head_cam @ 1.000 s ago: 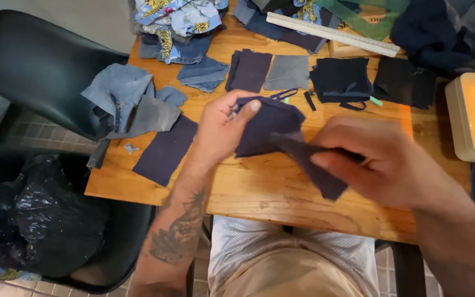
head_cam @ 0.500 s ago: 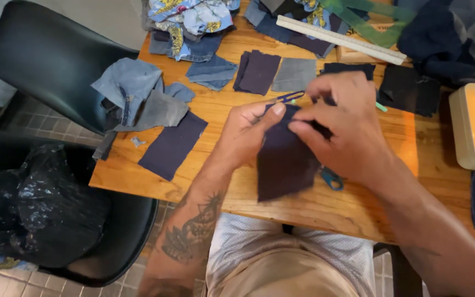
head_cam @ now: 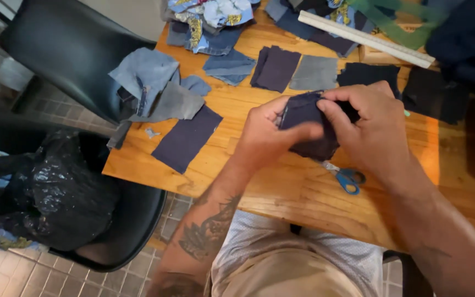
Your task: The person cuts dark fabric pieces into smaller rectangles using scissors. They stack the cut pieces and then handle larger denim fabric pieces, folding and arranging them on the table.
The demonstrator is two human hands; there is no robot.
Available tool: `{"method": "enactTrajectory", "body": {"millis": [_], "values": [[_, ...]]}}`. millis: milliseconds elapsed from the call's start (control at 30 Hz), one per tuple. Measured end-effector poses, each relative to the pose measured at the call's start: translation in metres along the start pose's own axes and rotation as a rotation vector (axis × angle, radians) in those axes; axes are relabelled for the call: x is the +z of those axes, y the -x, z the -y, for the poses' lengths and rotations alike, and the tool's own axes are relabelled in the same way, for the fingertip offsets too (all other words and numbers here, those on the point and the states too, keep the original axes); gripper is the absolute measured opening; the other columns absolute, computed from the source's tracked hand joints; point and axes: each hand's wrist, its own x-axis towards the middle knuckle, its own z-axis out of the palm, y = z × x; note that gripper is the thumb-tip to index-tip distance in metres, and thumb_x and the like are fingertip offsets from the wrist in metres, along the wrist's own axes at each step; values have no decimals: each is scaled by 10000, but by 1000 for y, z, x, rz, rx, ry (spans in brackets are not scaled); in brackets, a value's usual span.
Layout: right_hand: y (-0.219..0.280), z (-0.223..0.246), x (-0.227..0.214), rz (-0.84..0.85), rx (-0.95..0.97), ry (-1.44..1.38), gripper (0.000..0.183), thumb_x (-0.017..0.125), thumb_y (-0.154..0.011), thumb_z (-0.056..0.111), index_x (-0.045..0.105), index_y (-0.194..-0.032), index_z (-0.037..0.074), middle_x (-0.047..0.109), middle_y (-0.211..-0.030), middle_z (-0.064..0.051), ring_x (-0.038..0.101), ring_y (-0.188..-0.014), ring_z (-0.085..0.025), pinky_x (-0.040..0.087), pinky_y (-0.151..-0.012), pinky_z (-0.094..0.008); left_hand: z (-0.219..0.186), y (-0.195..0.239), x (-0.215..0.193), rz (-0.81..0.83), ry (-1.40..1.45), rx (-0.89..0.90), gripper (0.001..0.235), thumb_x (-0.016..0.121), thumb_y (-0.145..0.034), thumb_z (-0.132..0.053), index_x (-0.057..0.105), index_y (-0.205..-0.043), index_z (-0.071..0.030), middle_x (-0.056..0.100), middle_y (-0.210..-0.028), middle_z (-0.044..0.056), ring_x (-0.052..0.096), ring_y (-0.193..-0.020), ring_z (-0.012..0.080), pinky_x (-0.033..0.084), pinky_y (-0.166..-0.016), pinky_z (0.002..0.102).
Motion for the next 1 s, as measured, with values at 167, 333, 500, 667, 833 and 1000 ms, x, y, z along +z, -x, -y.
{"method": "enactTrajectory", "body": {"millis": [167, 333, 500, 667, 833, 1000], "values": [[2, 0, 7, 201, 110, -26, 315, 684, -1196, 194, 796, -1486, 139, 849, -1337, -60, 744, -1199, -336, 503, -1064, -507, 29, 8, 1, -131, -253, 295, 358, 699, -1106, -331, 828, -1352, -105, 889, -1261, 57, 813, -1185, 190, 617, -1073, 347], [6, 7, 6, 384, -22, -166, 508, 533, -1234, 304, 616, -1665, 46, 745, -1473, -164, 686, -1343, -388, 455, -1147, -501, 37, 27, -2, -141, -449, 530, 225, 663, -1171, -105, 775, -1366, -109, 868, -1325, 86, 855, -1243, 309, 643, -1092, 404], [10, 18, 45, 224, 18, -122, 183, 791, -1113, 180, 850, -1278, 126, 818, -946, -190, 762, -948, -503, 620, -864, -571, 57, 30, -7, -348, -419, 401, 138, 785, -1133, -222, 872, -1238, -196, 901, -1072, 107, 878, -1064, 366, 713, -902, 467], [26, 5, 90, 262, -24, 94, 142, 744, -1160, 294, 799, -1246, 196, 767, -867, -113, 782, -878, -431, 628, -828, -536, 81, 38, -37, -404, -558, 389, 140, 798, -1127, -231, 858, -1237, -168, 894, -1049, 132, 875, -1035, 367, 711, -868, 491], [37, -9, 135, 307, -77, 263, 99, 717, -1156, 304, 748, -1169, 210, 740, -795, -98, 762, -797, -401, 632, -764, -502, 104, 48, -68, -423, -623, 244, 205, 733, -1162, -239, 853, -1255, -101, 884, -1038, 208, 862, -1016, 435, 698, -848, 555], [33, -12, 170, 360, -210, 435, 128, 647, -1021, 336, 671, -990, 214, 775, -812, -90, 755, -772, -369, 560, -751, -455, 120, 51, -88, -639, -1126, 382, 214, 821, -1089, -419, 794, -1051, -210, 757, -850, 64, 804, -826, 323, 663, -711, 475]]}}
